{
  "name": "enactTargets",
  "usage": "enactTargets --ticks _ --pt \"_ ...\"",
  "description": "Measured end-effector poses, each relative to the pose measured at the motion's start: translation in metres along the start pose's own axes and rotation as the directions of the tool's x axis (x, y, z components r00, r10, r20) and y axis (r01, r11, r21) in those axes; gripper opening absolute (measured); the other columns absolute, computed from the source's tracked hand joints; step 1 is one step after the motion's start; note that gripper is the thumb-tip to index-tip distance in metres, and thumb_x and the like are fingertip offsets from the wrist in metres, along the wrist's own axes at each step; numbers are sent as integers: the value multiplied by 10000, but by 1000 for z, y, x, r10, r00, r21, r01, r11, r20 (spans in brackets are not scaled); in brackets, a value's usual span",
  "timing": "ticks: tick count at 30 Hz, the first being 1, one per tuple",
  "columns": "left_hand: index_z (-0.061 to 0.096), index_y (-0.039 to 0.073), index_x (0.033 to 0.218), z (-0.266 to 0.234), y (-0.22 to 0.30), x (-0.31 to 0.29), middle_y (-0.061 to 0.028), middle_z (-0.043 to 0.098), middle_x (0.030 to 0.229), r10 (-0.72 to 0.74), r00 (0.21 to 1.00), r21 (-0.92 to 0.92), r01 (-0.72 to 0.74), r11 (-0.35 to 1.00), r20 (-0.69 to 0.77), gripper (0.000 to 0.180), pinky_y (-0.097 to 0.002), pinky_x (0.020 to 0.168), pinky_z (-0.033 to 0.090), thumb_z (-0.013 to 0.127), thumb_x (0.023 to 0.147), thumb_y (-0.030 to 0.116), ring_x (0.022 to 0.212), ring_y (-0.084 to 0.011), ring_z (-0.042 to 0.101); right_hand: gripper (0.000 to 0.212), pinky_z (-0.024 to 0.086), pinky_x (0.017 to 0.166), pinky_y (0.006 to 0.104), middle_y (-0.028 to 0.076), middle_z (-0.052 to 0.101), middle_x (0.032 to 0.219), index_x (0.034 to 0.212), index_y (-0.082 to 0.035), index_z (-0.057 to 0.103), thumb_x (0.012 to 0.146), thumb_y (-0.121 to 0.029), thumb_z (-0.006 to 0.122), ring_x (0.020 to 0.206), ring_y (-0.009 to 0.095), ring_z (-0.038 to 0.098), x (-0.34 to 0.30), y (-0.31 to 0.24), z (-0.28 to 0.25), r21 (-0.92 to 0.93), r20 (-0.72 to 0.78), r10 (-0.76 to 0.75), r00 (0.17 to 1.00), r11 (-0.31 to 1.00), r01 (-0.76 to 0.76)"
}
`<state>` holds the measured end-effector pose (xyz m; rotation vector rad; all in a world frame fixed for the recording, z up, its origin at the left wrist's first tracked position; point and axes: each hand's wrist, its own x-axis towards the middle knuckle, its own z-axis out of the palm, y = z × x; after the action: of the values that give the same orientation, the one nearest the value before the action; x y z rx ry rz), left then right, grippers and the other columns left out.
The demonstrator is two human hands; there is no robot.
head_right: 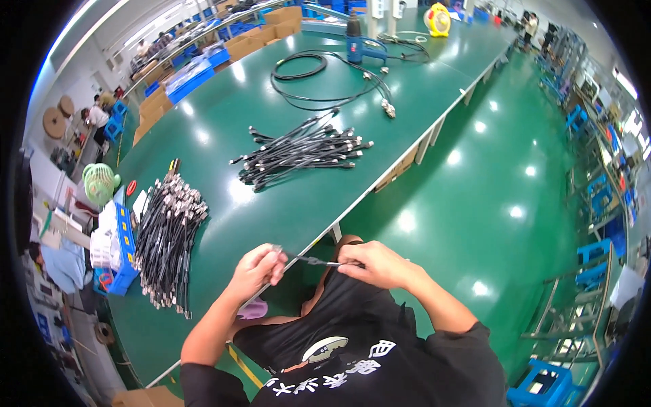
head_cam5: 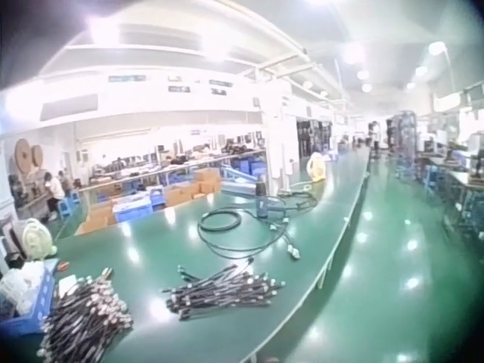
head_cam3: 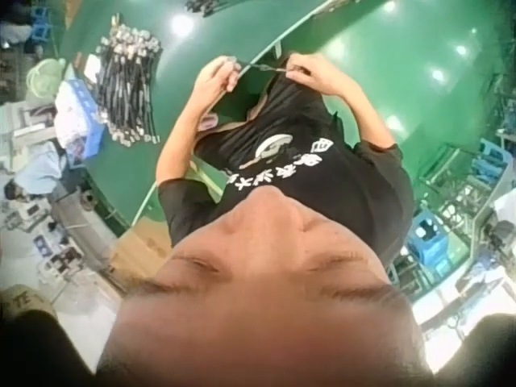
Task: The person assembles electrical cable harnesses by attaching connectors to electrical wires by hand, then organizes the finished units on a workbench.
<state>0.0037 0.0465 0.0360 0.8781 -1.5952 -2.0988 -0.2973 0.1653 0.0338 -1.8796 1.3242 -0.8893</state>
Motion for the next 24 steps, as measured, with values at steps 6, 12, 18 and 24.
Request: enactTargets --ticks 6,12,18,24 --pt "615 1 974 -10 -21 -63 17 500 706 52 982 44 -45 998 -179 273 -245 533 352 560 1129 218 580 -69 427 178 472 625 450 153 608 726 935 -23 542 989 -123 680 673 358 628 23 6 24 227 269 -160 950 969 99" --pt "602 6 913 2 -64 -110 25 458 678 -98 947 -93 73 993 -307 289 -260 551 364 601 1105 222 577 -72 388 240 539 748 489 152 736 858 1086 -42 670 1042 -276 639 839 386 714 33 6 62 192 352 -223 909 968 163" --pt "614 -8 975 28 -81 -118 7 519 693 -60 914 -100 21 995 -401 202 -265 563 409 634 1087 159 587 -87 473 253 560 832 495 159 761 978 1056 -40 732 1016 -283 670 966 388 727 35 10 89 135 441 -174 881 983 126" --pt "618 9 953 31 -67 -98 23 482 698 -266 902 -260 182 948 -339 308 -250 567 385 588 1118 268 598 -82 447 193 564 752 470 129 678 906 1030 -72 690 961 -249 723 880 360 704 36 0 69 -65 216 -278 936 953 297"
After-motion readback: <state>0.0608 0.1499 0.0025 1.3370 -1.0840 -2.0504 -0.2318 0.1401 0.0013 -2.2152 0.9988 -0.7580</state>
